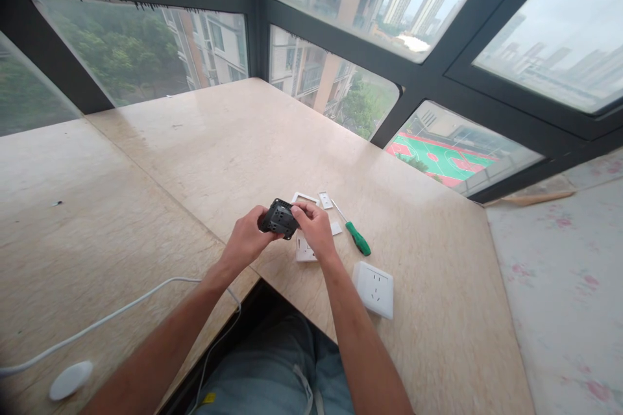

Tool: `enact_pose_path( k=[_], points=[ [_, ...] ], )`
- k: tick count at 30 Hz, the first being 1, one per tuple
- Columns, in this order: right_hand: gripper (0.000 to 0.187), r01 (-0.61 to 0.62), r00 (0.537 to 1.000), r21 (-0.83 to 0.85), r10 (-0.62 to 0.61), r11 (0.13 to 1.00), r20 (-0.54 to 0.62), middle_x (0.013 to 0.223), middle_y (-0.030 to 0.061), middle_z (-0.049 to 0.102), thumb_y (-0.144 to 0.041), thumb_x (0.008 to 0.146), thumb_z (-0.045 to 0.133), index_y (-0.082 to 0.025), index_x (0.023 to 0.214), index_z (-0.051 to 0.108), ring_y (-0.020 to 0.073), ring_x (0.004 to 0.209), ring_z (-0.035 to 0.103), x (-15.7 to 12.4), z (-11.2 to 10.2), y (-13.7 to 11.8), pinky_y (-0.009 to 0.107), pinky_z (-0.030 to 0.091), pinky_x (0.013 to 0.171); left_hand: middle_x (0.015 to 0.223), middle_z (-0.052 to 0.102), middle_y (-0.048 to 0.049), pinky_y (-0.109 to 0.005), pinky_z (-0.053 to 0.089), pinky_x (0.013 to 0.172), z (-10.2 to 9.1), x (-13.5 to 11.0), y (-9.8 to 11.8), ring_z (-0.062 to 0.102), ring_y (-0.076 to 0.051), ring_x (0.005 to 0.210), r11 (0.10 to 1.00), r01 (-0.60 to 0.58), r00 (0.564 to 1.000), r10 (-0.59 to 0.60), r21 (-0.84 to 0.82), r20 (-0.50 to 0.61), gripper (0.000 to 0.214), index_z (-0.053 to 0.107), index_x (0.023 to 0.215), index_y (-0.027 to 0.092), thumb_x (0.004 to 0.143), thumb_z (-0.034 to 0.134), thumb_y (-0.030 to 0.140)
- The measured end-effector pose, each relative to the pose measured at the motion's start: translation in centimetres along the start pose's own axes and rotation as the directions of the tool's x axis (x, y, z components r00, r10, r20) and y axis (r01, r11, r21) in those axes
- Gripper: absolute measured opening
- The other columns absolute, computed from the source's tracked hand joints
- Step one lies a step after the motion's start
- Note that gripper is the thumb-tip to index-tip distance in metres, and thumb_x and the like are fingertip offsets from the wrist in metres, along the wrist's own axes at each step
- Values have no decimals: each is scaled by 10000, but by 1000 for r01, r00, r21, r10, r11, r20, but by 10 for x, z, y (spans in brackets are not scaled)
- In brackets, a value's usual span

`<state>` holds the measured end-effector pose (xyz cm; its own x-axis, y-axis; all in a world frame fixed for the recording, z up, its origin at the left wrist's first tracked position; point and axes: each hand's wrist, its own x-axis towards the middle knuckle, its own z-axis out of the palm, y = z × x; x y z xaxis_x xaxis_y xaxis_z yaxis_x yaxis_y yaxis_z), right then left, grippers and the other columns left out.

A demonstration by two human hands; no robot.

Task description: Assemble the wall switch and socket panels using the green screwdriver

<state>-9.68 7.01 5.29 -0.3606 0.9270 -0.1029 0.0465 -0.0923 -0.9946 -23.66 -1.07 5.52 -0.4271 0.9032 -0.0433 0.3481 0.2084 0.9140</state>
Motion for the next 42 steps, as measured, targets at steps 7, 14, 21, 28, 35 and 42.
enact_pose_path(
  k=[7,14,21,28,35,42],
  points=[
    [291,-58,995,142,69,988,-77,774,11,711,-419,649,772,-189,816,711,168,721,634,1,4,0,302,551,661,751,695,-5,-283,414,654,-1,1,-3,609,-206,718,997,-19,999,21,-79,36,272,660,832,209,594,790,218],
    [341,-114,990,237,131,965,-57,759,-13,688,-440,633,809,-186,817,675,138,682,622,1,-1,1,295,548,671,887,725,-39,-303,501,740,4,8,-10,668,-215,827,921,13,996,24,-389,91,383,678,977,199,608,709,102],
    [329,-134,987,221,151,966,-62,709,-21,670,-396,589,830,-179,767,658,133,641,610,5,0,-3,289,539,612,935,735,-66,-334,537,803,6,10,-13,692,-228,870,919,-11,998,36,-395,58,388,680,1006,194,648,654,47],
    [318,-129,987,176,144,976,-77,683,-17,663,-389,587,824,-172,750,658,147,651,596,9,-1,-3,297,537,592,987,735,-67,-310,553,792,6,7,-9,693,-227,902,945,-79,997,84,-316,0,437,663,1074,198,663,648,48],
    [330,-107,987,255,135,961,-93,735,-26,669,-385,585,829,-183,783,659,123,682,603,11,6,8,252,524,616,1081,707,-65,-310,575,806,7,8,-13,679,-205,955,966,-138,990,136,-220,-22,453,619,1125,177,696,581,36],
    [325,-144,987,345,160,927,-18,797,1,727,-311,594,821,-197,884,733,128,707,628,10,8,11,256,527,651,1085,700,-75,-317,568,797,8,8,-15,664,-209,967,977,-162,986,155,-138,-66,450,621,1116,169,696,534,33]
  ],
)
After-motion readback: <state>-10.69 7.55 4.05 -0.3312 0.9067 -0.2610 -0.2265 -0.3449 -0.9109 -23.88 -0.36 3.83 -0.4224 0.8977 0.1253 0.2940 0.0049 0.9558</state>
